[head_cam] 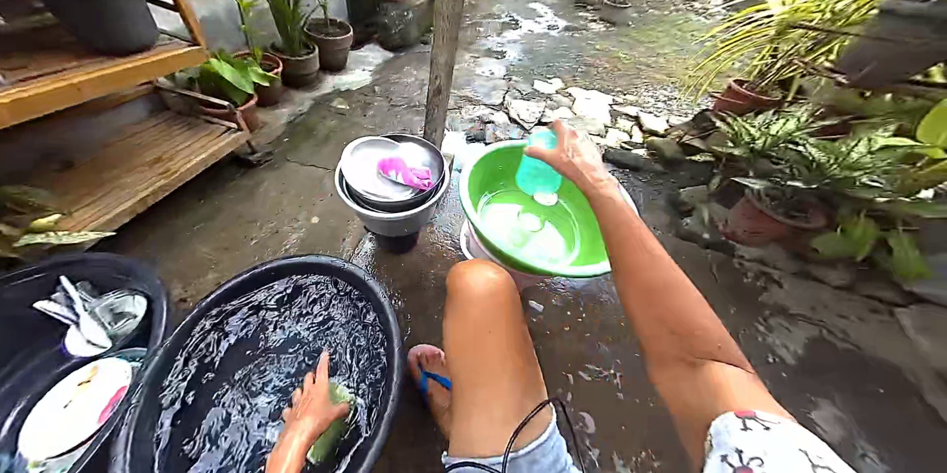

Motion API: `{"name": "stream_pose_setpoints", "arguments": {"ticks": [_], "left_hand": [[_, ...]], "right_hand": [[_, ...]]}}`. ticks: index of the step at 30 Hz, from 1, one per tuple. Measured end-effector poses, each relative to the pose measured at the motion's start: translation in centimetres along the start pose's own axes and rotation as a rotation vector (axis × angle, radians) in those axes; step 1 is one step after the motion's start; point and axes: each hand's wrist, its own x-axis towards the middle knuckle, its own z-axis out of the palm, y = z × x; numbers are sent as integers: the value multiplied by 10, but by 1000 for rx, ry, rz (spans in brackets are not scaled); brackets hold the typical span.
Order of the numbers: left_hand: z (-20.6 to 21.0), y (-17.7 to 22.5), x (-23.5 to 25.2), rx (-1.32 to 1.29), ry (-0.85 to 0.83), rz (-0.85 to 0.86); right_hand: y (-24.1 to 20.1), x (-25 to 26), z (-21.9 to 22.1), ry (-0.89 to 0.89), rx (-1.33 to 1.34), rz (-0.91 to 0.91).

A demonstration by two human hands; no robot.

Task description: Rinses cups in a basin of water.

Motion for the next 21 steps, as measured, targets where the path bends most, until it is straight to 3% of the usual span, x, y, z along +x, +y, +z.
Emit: {"name": "stream_pose_setpoints", "arguments": {"ticks": [4, 9, 12, 14, 17, 21], "left_hand": [[8, 3, 9, 102, -52, -49], [17, 9, 5, 160, -32, -73], [23, 11, -2, 187, 9, -11], [19, 7, -4, 95, 55, 26], [6, -16, 1, -192, 97, -4], [3, -52, 16, -867, 218, 12]], "right_hand": [[79, 17, 34, 1, 37, 209], [105, 21, 72, -102, 147, 253], [115, 22, 91, -151, 53, 214], [84, 13, 84, -140, -33, 103], [-6, -4, 81, -193, -22, -203], [-147, -62, 105, -664, 175, -609]]}}
